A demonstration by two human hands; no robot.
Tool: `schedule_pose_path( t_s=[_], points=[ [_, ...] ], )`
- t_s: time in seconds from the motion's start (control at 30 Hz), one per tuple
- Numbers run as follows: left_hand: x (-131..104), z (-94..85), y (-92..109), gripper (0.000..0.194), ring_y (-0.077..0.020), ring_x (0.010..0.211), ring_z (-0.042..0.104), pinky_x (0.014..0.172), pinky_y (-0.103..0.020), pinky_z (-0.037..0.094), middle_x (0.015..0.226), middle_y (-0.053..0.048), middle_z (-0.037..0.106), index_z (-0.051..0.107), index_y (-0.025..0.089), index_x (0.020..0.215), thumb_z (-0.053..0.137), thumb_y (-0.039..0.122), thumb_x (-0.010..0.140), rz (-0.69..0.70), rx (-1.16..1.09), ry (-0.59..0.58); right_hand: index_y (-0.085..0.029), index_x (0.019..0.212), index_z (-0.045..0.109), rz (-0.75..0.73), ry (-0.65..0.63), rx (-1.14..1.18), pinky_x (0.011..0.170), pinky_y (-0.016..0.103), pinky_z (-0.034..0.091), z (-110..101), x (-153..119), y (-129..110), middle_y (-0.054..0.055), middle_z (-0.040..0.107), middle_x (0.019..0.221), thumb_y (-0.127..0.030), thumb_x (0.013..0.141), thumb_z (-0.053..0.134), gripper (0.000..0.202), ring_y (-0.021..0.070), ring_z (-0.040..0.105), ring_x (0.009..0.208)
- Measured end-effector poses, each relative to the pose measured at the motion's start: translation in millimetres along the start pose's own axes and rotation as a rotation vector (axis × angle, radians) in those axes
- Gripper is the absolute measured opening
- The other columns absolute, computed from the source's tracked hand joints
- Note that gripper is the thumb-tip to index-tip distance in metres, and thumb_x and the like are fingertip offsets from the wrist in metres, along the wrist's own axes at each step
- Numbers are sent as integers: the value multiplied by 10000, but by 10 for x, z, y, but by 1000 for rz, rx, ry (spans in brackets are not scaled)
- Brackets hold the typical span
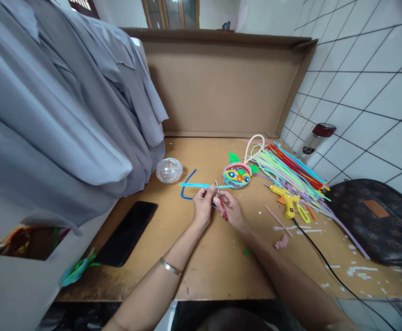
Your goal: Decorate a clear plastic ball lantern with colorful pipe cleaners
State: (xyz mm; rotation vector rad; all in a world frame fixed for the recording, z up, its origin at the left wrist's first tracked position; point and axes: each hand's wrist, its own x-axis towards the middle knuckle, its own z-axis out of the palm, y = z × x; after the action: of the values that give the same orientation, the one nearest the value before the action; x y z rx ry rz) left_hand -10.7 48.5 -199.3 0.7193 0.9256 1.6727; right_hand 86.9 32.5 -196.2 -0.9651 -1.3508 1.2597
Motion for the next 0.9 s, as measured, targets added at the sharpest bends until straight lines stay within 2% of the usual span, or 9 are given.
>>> schedule_pose_path(
  t_s=[0.2,0.3,0.4,0.5,0.57,0.67,0.9],
  points=[
    [-5,2,0,433,-73,530,457,538,-213,365,581,47,542,553,154,641,784,520,643,45,79,-6,-216,795,573,24,-6,7,427,207,301,-7,4,-11,-72,483,544,-531,734,703,346,70,408,446],
    [27,-16,-7,439,-75,502,441,516,-218,353,551,56,507,539,164,637,759,543,662,55,97,-5,-216,809,559,84,-37,3,405,201,304,-14,6,-9,-82,480,529,-548,744,673,356,64,414,405],
    [102,-63,11,452,-72,479,414,499,-219,342,518,64,464,512,175,614,739,562,671,90,101,29,-213,822,551,161,-111,5,382,194,317,-18,14,-4,-90,490,516,-545,722,674,367,61,414,368],
    [180,-114,68,437,-89,521,487,531,-225,394,569,38,533,535,178,644,725,570,674,118,83,60,-208,811,547,254,-231,8,365,186,326,-21,24,-10,-87,515,500,-527,679,713,383,64,429,353],
    [211,-134,108,425,-100,553,528,557,-234,424,616,18,579,550,176,664,717,566,685,126,76,31,-205,814,547,295,-264,15,359,180,330,-26,29,-25,-80,536,499,-540,669,721,404,68,447,356],
    [226,-138,133,416,-90,544,517,565,-234,429,636,9,595,565,166,656,721,550,691,103,78,-27,-203,806,539,298,-223,36,353,170,323,-35,27,-63,-74,548,511,-576,691,699,422,60,450,358],
    [189,-86,141,382,-102,654,554,588,-216,451,731,6,597,588,160,711,800,459,602,29,-11,23,-211,778,522,238,-97,100,314,164,260,-30,18,-128,-82,535,497,-614,676,704,453,54,416,345]
  ],
)
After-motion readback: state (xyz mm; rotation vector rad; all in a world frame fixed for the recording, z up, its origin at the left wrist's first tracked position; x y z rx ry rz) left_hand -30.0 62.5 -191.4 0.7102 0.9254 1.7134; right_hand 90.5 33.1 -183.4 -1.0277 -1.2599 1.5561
